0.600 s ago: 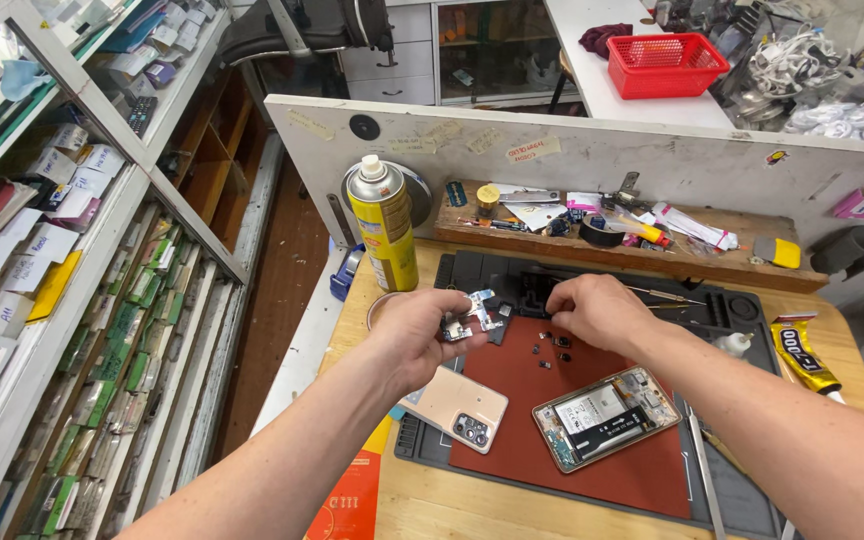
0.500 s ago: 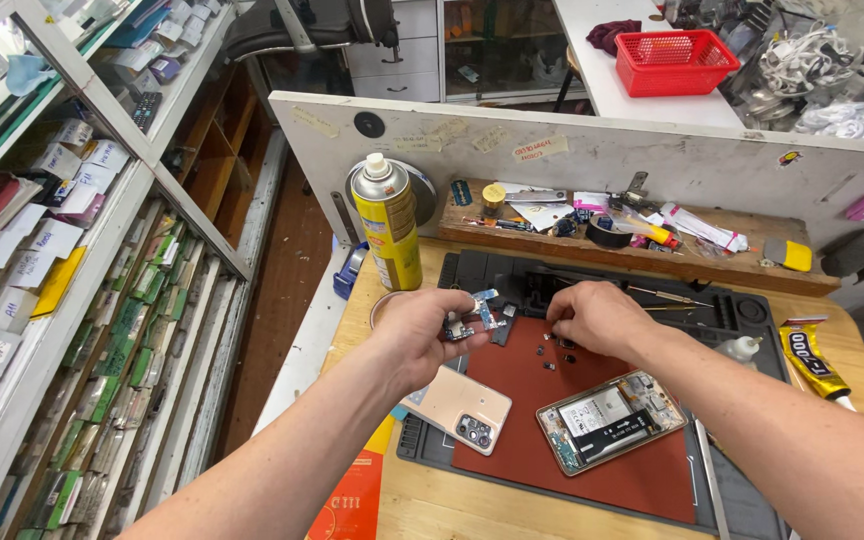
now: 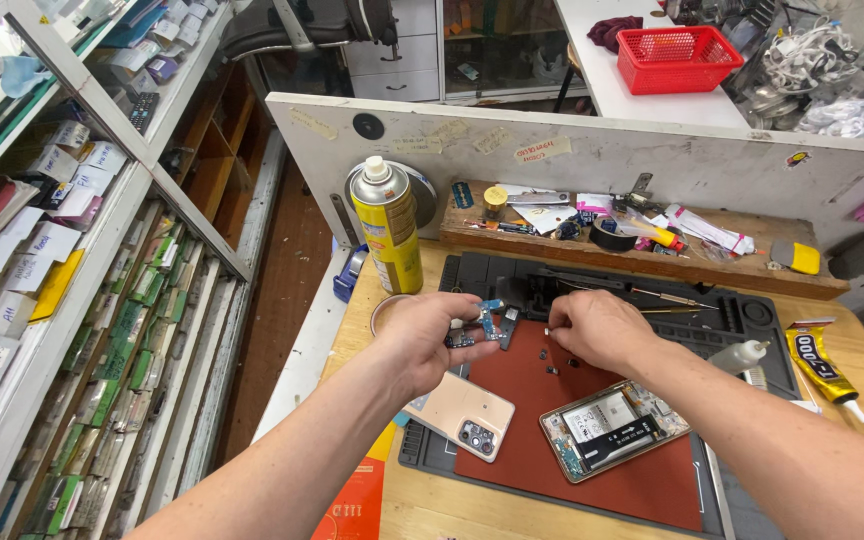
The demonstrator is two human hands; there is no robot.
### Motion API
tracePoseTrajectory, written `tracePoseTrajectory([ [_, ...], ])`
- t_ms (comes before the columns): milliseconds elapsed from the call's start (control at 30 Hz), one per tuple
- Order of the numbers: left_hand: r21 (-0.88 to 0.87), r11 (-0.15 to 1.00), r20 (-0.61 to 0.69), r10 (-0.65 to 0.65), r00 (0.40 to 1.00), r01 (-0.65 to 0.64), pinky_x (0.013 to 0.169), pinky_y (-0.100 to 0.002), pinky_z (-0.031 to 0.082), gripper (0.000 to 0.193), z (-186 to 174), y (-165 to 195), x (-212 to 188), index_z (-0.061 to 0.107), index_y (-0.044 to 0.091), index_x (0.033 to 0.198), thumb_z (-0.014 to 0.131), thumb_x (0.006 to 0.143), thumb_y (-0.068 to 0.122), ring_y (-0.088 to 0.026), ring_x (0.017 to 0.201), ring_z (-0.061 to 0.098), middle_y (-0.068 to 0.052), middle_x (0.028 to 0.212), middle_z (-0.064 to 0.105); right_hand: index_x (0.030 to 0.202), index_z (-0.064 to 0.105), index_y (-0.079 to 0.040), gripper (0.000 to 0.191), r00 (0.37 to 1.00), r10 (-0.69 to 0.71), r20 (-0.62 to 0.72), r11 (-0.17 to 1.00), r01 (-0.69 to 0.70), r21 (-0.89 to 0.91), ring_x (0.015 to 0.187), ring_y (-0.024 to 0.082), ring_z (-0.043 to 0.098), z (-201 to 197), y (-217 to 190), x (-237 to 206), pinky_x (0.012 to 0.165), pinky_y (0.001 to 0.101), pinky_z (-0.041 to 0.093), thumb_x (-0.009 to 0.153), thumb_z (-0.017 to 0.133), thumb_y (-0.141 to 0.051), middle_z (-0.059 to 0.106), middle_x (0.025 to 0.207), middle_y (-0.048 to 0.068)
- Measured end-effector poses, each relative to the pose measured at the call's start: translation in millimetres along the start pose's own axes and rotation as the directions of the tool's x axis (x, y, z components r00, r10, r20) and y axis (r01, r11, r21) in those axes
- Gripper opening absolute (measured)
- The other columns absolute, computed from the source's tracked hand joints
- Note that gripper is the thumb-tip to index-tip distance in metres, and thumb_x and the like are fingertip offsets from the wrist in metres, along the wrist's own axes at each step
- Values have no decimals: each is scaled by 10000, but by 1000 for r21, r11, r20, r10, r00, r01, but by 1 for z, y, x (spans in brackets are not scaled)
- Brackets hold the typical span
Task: The person is repairing a smartphone by handling a small circuit board. They attach several small components to the board, then spray it with a cleaning agent and wipe it with a cloth. The disassembled phone body and other parts are visible on the workbench.
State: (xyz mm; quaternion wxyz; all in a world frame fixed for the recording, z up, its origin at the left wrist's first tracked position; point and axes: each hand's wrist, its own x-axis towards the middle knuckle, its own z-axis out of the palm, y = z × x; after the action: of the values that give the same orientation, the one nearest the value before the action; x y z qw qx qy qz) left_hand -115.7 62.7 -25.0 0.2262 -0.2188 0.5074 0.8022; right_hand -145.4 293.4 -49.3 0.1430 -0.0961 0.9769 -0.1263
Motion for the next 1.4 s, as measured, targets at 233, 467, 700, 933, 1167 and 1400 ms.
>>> tracePoseTrajectory([
  [233, 98, 995, 24, -3, 1000, 0, 743, -360, 638, 308, -9, -4, -16, 655, 22, 1198, 614, 894, 0, -166, 821, 660, -96, 989, 694, 949, 759, -26, 176, 995, -61, -83, 747, 101, 657, 705, 111, 723, -35, -37, -30, 625, 293, 560, 842, 733, -163, 808, 784, 59],
  [467, 63, 997, 74, 33, 997, -38, 759, -364, 644, 304, 29, -4, 0, 631, -9, 1197, 644, 893, -1, -213, 838, 727, -135, 985, 722, 915, 774, -44, 173, 980, -96, -171, 857, 169, 486, 681, 117, 744, -65, -37, -41, 632, 283, 592, 791, 758, -165, 807, 768, 62],
  [700, 62, 996, 60, 62, 996, -66, 763, -358, 642, 317, 21, -19, -37, 636, 2, 1206, 664, 890, -12, -227, 852, 740, -145, 1001, 729, 935, 776, -55, 193, 965, -140, -221, 917, 211, 340, 731, 173, 789, -62, -61, -76, 691, 313, 619, 788, 746, -176, 807, 817, 97],
  [933, 81, 993, 33, 81, 996, -84, 765, -353, 649, 317, -2, -26, -71, 649, 2, 1192, 672, 879, -38, -209, 862, 720, -134, 1002, 711, 935, 781, -59, 178, 964, -187, -189, 942, 230, 243, 731, 205, 784, -58, -100, -107, 702, 333, 619, 807, 725, -168, 797, 825, 113],
  [1167, 120, 989, 16, 90, 996, -91, 743, -358, 637, 299, -14, -38, -95, 652, 10, 1154, 664, 863, -58, -217, 843, 725, -127, 977, 720, 913, 775, -65, 151, 959, -226, -172, 951, 255, 172, 703, 230, 771, -51, -120, -134, 665, 357, 611, 811, 713, -157, 780, 803, 113],
  [1400, 127, 986, 20, 103, 995, -104, 706, -353, 604, 251, -9, -49, -103, 685, 12, 1113, 682, 866, -30, -195, 797, 693, -108, 939, 720, 905, 773, -70, 147, 951, -246, -187, 957, 269, 109, 705, 248, 767, -48, -117, -148, 675, 372, 609, 805, 694, -143, 774, 787, 121],
])
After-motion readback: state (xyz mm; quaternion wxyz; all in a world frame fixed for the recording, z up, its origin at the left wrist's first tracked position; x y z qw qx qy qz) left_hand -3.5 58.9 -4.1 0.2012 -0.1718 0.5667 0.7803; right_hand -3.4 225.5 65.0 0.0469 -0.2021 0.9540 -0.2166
